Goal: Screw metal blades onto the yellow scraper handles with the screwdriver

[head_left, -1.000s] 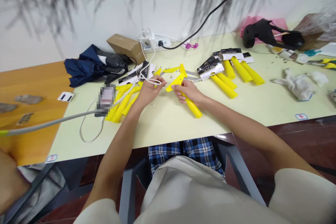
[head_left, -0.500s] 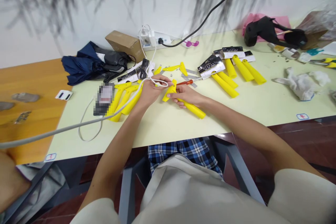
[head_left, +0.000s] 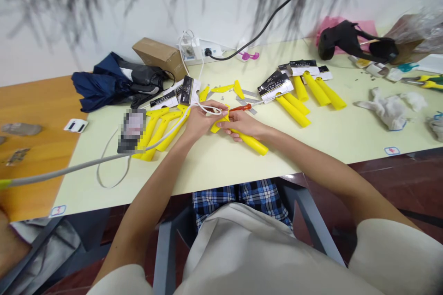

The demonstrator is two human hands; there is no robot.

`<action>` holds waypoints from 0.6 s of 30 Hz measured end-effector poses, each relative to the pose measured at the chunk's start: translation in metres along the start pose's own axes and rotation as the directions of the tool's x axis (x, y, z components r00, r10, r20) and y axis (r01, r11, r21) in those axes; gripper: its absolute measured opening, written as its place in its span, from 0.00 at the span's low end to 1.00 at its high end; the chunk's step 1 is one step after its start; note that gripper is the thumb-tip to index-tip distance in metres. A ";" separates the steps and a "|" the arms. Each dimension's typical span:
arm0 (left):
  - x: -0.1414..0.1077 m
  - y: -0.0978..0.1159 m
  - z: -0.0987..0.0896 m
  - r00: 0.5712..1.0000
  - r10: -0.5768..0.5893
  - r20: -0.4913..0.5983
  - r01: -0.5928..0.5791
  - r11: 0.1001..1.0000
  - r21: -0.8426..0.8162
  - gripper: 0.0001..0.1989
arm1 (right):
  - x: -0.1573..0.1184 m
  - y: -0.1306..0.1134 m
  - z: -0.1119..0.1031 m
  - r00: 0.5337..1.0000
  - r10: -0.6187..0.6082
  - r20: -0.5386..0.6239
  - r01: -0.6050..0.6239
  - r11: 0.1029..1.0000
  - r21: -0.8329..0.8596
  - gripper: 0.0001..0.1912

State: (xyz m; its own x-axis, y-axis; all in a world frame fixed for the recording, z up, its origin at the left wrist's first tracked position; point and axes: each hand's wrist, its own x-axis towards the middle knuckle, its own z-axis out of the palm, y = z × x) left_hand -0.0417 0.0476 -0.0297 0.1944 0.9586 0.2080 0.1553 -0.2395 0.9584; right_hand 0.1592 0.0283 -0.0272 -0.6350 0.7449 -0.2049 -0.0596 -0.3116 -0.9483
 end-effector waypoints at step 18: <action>0.003 -0.011 0.003 0.996 -0.090 -0.021 0.087 0.989 -0.120 0.20 | 0.001 0.004 0.004 0.996 -0.084 0.000 0.084 0.993 -0.085 0.25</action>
State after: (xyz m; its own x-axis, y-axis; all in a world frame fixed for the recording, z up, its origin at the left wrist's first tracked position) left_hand -0.0399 0.0522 -0.0400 0.1589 0.9794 0.1247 0.0542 -0.1348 0.9894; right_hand 0.1552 0.0258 -0.0307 -0.6279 0.7684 -0.1240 -0.0471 -0.1965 -0.9794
